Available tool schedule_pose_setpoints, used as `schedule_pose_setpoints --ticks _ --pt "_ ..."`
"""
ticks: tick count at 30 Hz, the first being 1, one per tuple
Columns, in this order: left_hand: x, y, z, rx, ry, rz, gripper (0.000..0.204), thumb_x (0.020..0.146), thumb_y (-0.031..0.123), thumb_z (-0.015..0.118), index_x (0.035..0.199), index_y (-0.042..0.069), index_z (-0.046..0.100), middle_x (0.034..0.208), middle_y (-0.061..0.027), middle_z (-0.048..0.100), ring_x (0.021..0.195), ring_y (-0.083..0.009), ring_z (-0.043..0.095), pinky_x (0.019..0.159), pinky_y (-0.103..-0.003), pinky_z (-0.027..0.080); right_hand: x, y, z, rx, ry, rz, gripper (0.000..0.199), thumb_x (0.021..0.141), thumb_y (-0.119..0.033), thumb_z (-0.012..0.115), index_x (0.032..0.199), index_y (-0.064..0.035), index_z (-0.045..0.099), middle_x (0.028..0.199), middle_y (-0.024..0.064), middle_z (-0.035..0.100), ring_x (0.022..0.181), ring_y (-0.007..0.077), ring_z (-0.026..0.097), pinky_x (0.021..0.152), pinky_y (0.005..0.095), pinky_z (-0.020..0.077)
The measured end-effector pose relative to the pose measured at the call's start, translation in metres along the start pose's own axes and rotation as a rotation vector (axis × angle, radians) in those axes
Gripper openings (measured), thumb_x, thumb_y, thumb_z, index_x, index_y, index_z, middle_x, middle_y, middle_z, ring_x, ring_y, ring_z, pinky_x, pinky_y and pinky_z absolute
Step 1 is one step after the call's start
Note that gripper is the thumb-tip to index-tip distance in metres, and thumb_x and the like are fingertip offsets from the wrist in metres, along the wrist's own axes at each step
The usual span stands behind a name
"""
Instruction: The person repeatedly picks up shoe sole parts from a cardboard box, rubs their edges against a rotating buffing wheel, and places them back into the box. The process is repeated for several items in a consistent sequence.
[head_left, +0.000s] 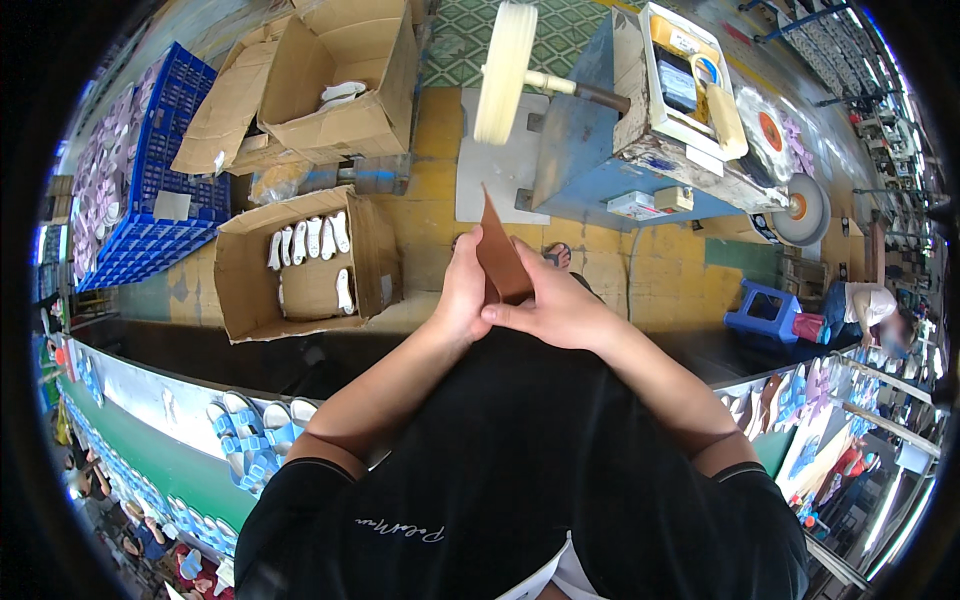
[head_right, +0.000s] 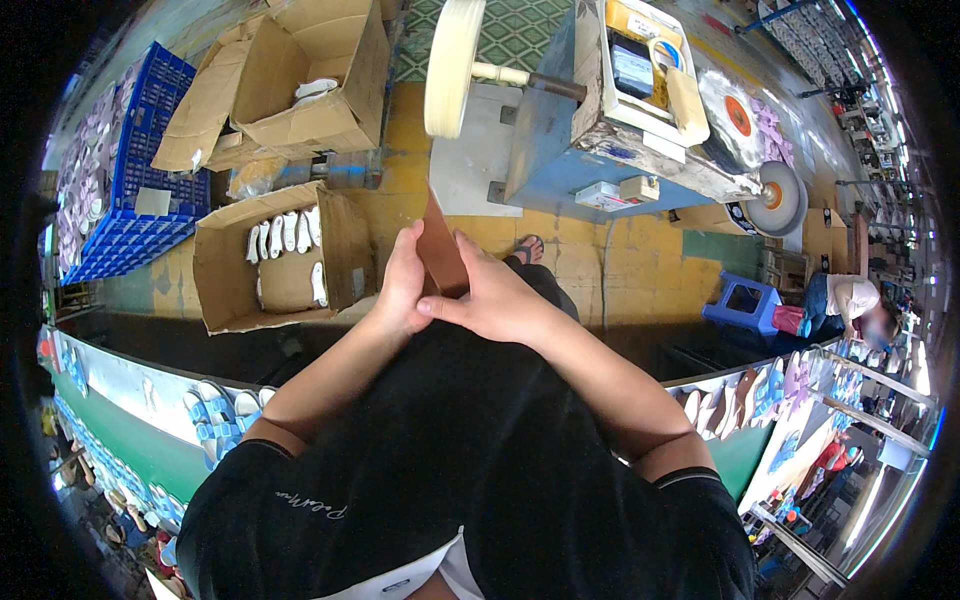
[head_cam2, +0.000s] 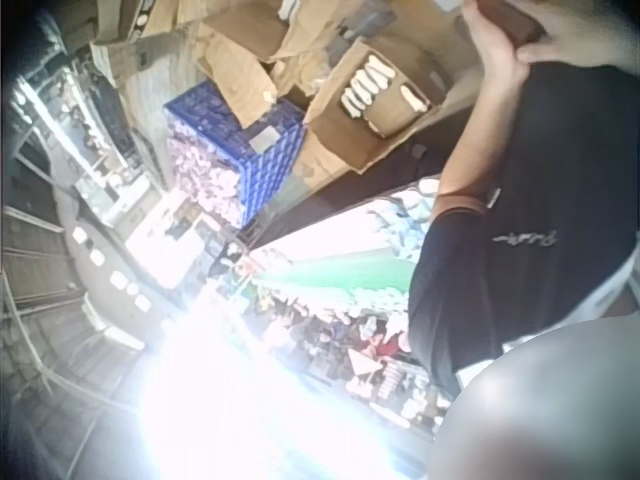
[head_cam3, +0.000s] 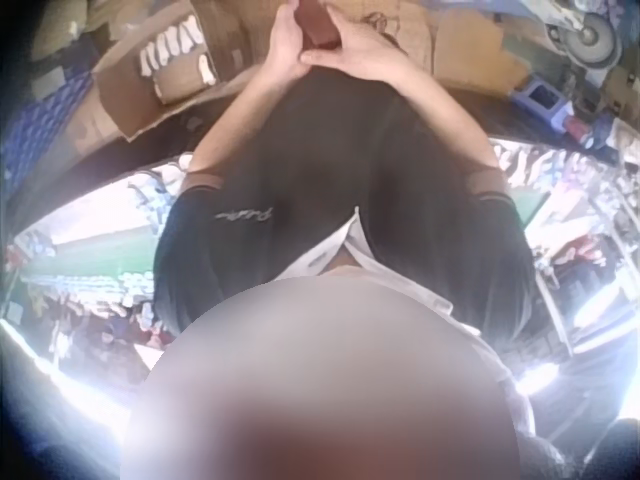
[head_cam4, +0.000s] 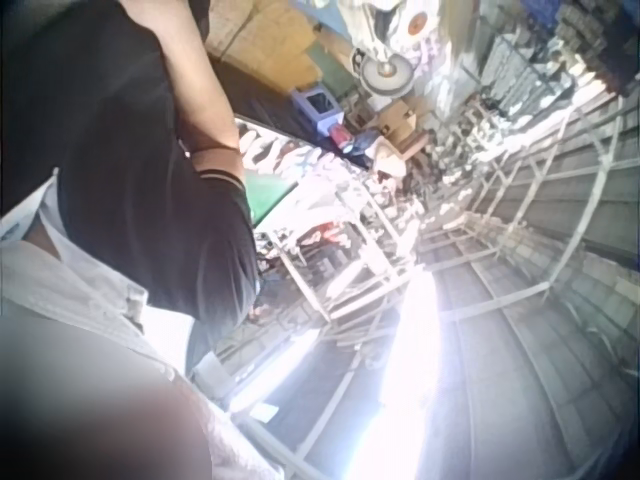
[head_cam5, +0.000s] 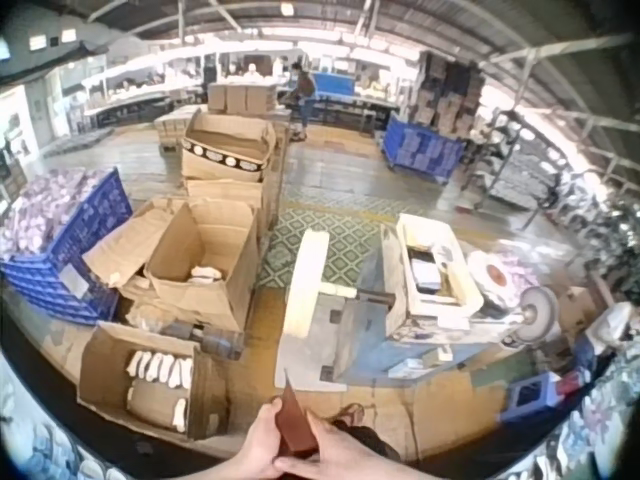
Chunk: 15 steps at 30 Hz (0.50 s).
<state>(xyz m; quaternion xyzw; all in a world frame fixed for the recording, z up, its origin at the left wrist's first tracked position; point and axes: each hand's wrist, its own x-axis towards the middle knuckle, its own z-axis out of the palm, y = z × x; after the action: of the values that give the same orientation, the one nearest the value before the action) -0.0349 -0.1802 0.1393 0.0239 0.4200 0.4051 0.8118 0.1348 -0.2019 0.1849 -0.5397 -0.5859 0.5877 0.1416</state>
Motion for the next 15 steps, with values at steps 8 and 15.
schedule_pose_setpoints --ticks 8,15 --pt "0.092 0.028 -0.045 0.008 0.14 0.009 0.05 0.126 0.045 0.041 0.156 0.009 0.06 0.142 -0.011 0.069 0.131 -0.0256 0.064 0.111 -0.055 0.052 0.082 0.012 -0.024 0.35 0.14 0.154 0.042 0.106 -0.036 0.087 0.119 0.003 0.077 0.093 0.0061 0.082 0.071 0.012 0.077 0.066 0.0295 0.0641" --pt "0.187 0.048 -0.055 0.081 -0.092 0.079 0.048 0.124 0.033 0.052 0.161 0.003 0.055 0.129 -0.0118 0.073 0.117 -0.0245 0.072 0.102 -0.041 0.06 0.154 0.01 -0.051 0.231 0.24 0.207 0.06 0.101 -0.055 0.088 0.107 0.004 0.08 0.087 0.0104 0.081 0.073 0.0149 0.078 0.066 0.0321 0.0608"
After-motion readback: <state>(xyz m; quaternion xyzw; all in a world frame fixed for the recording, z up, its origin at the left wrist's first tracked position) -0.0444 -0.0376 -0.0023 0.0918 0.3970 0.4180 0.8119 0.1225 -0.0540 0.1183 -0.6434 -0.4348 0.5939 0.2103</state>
